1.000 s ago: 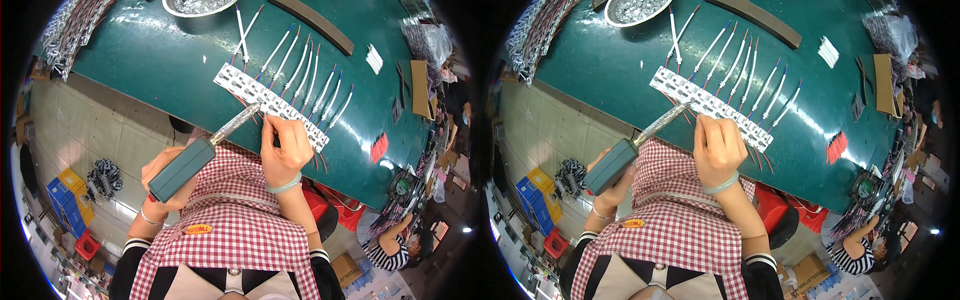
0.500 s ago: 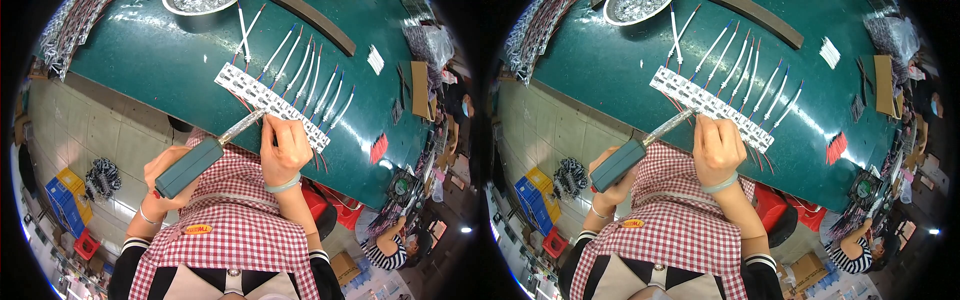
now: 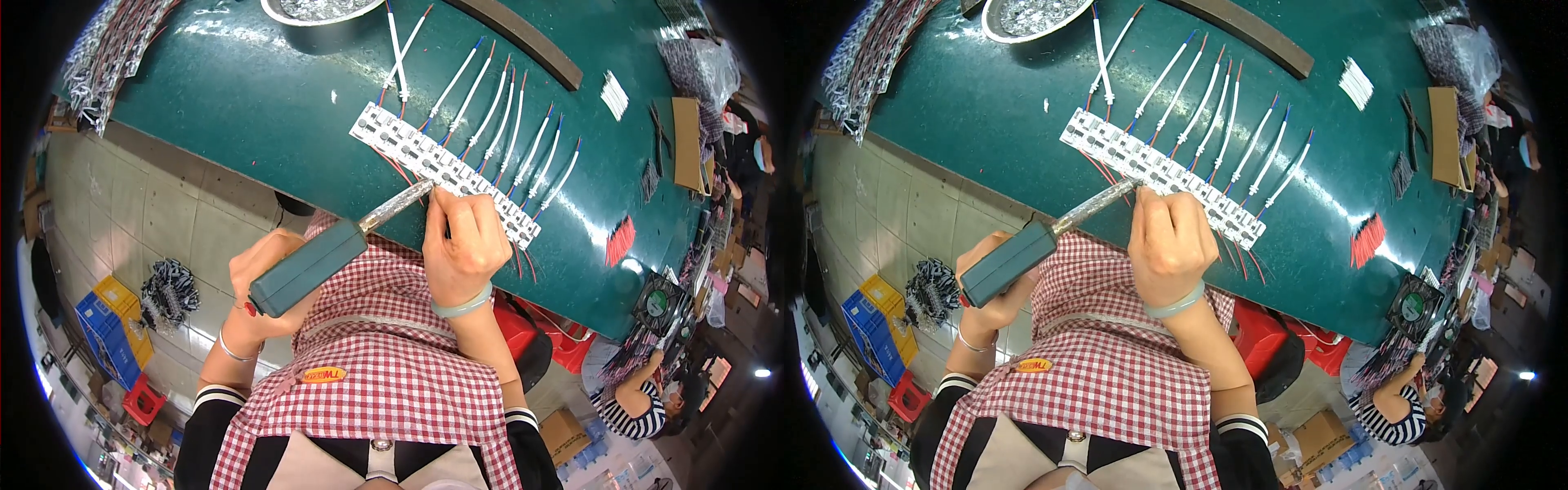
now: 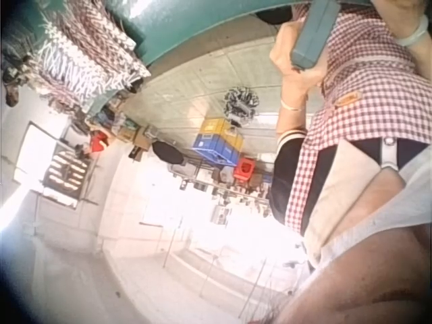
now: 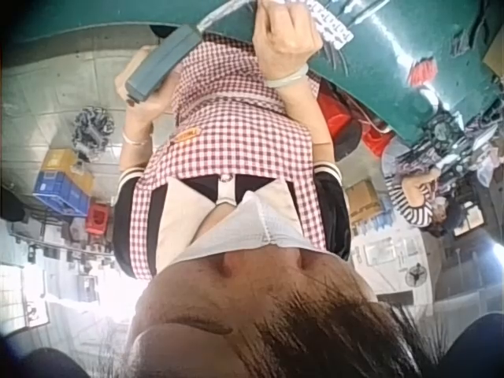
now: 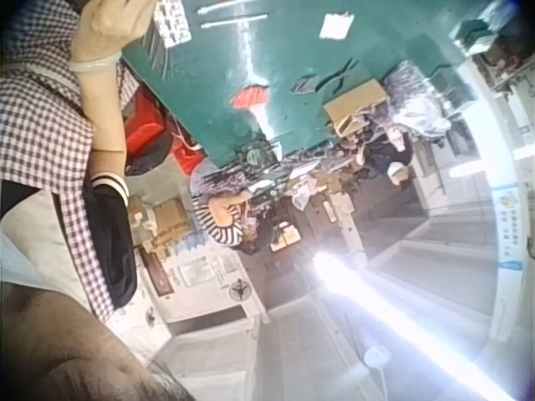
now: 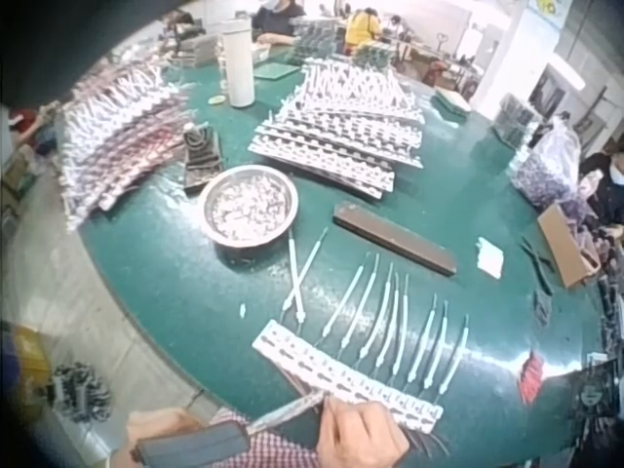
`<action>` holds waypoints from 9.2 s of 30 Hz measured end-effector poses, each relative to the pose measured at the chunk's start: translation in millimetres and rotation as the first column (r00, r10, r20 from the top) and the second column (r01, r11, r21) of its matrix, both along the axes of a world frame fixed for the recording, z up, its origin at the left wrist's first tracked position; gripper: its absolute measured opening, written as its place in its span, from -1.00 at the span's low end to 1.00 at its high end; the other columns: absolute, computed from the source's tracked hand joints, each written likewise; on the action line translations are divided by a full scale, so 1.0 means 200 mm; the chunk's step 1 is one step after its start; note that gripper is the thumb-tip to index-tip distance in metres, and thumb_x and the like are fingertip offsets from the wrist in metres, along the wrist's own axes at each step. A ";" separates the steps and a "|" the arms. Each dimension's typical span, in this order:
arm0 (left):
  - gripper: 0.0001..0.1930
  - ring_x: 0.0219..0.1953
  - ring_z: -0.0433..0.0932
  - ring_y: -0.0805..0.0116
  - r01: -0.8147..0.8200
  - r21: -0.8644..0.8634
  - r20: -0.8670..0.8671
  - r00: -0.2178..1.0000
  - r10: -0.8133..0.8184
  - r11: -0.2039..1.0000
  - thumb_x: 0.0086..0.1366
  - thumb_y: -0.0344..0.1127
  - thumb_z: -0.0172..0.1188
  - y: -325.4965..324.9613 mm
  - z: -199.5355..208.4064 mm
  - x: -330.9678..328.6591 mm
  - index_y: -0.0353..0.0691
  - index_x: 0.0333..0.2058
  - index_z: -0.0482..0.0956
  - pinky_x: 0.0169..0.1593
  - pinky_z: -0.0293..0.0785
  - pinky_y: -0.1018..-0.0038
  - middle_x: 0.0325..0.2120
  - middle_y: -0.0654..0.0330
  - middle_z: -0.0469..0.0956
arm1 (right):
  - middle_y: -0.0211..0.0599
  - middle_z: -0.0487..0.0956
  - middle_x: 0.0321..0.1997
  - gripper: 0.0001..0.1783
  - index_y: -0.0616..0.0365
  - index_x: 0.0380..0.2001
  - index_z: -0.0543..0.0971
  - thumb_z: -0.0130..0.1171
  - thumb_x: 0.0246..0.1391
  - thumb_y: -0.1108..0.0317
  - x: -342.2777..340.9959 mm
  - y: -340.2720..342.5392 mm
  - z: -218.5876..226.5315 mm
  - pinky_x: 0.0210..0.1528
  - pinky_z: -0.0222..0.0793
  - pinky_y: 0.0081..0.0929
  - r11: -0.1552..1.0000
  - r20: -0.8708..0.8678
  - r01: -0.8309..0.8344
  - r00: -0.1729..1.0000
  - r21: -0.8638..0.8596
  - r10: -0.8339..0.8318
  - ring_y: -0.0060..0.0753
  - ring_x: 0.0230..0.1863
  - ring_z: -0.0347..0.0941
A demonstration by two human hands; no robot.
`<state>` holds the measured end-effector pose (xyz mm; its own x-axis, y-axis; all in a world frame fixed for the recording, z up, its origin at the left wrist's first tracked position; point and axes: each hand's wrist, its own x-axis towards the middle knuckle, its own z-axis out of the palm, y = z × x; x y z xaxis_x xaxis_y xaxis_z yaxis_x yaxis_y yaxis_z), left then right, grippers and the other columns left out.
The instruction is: The person solders wires onto LED circuit board strips with a soldering gun.
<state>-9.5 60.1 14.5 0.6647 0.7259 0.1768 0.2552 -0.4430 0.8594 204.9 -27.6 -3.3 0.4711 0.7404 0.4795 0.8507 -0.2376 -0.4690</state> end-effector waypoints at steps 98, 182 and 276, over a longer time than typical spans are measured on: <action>-0.82 -0.53 0.53 0.26 -0.079 0.016 -0.013 0.997 0.079 0.997 -0.04 -0.53 0.31 0.03 -0.01 -0.06 -0.43 -0.38 0.60 -0.42 0.42 0.46 -0.51 0.06 0.53 | -0.29 0.59 -0.53 -0.81 0.23 -0.45 0.53 0.37 -0.05 0.65 -0.03 0.12 0.00 -0.48 0.43 -0.54 1.000 -0.276 -0.010 0.961 0.019 0.015 -0.48 -0.57 0.51; -0.44 -0.34 0.58 0.42 -0.281 -0.492 0.179 0.894 0.412 0.824 0.07 -0.61 0.39 -0.01 -0.04 -0.20 -0.42 0.10 0.50 -0.34 0.52 0.54 -0.06 0.01 0.63 | -0.29 0.45 -0.48 -0.72 0.19 -0.36 0.62 0.36 -0.21 0.70 -0.09 0.19 0.04 -0.42 0.32 -0.34 0.966 -0.210 -0.183 0.953 0.181 0.220 -0.24 -0.44 0.41; -0.72 -0.43 0.63 0.21 -0.264 -0.113 0.077 0.959 0.274 0.958 -0.05 -0.62 0.35 0.04 -0.04 -0.22 -0.46 -0.27 0.64 -0.30 0.55 0.45 -0.39 0.01 0.63 | -0.26 0.43 -0.53 -0.78 0.23 -0.35 0.67 0.37 -0.12 0.68 -0.11 0.14 0.06 -0.48 0.28 -0.37 0.991 -0.115 -0.133 0.985 -0.033 0.129 -0.29 -0.52 0.40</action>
<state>-53.2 68.3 7.0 0.4269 0.8927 0.1440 0.2722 -0.2787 0.9210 182.0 0.8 8.5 0.4181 0.8166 0.3978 0.8181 -0.1482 -0.5556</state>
